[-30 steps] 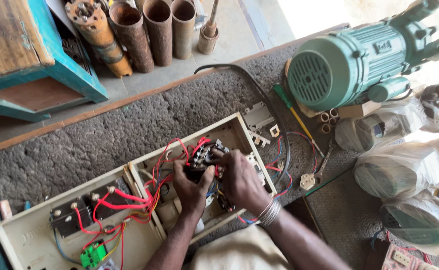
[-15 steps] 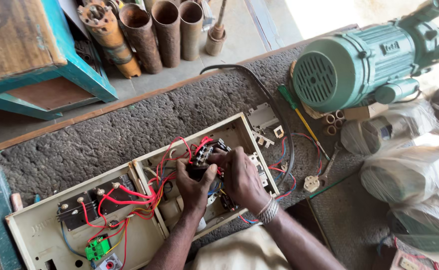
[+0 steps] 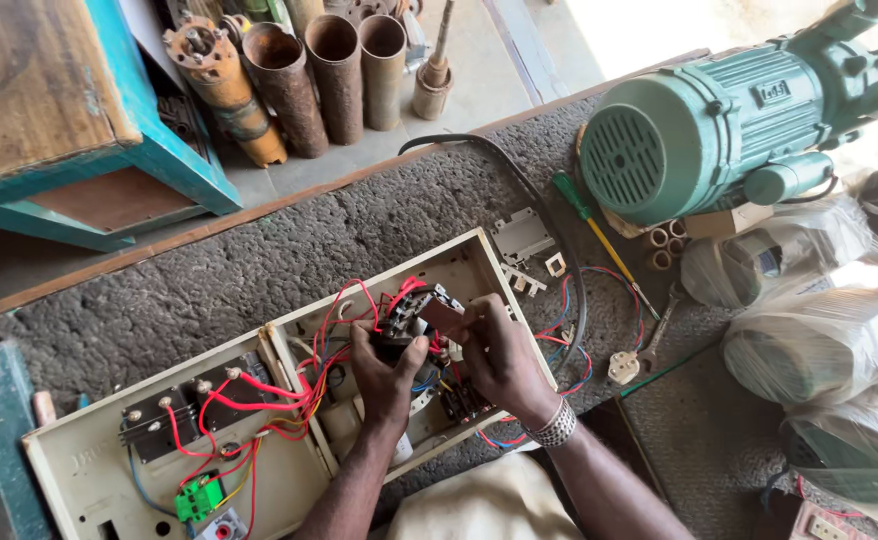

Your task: The person works inside an open electrical control box, manipulating a black cylindrical component and its attached wires. They use a screwdriver to tighten or adjust terminals on the component while holding it with the other hand. The task involves repeated handling and adjustment of the component within the box.

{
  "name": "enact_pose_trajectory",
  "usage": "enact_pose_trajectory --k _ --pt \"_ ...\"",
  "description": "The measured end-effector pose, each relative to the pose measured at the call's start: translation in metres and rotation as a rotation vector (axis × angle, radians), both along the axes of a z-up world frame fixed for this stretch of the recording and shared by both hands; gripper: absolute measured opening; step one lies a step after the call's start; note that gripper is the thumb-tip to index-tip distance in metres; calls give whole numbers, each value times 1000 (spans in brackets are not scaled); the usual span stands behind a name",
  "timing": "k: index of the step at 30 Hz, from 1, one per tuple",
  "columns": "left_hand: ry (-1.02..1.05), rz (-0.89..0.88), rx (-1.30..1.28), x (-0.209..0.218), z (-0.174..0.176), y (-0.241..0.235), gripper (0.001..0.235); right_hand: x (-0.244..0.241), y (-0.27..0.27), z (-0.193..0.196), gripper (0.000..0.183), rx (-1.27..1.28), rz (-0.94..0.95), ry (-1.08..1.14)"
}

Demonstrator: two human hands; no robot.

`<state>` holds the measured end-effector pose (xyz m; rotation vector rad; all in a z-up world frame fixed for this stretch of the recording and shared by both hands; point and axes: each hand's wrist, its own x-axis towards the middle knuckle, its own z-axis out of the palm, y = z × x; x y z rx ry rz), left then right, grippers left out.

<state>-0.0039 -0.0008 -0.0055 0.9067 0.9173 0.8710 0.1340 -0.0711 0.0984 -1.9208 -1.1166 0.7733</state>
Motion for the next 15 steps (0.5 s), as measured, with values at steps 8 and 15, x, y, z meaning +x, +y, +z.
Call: enact_pose_trajectory --k 8,15 --pt "28 -60 14 -3 14 7 64 -12 16 2 25 165 199 -351" --pt "129 -233 23 -10 37 26 59 -15 16 -4 27 105 166 -471"
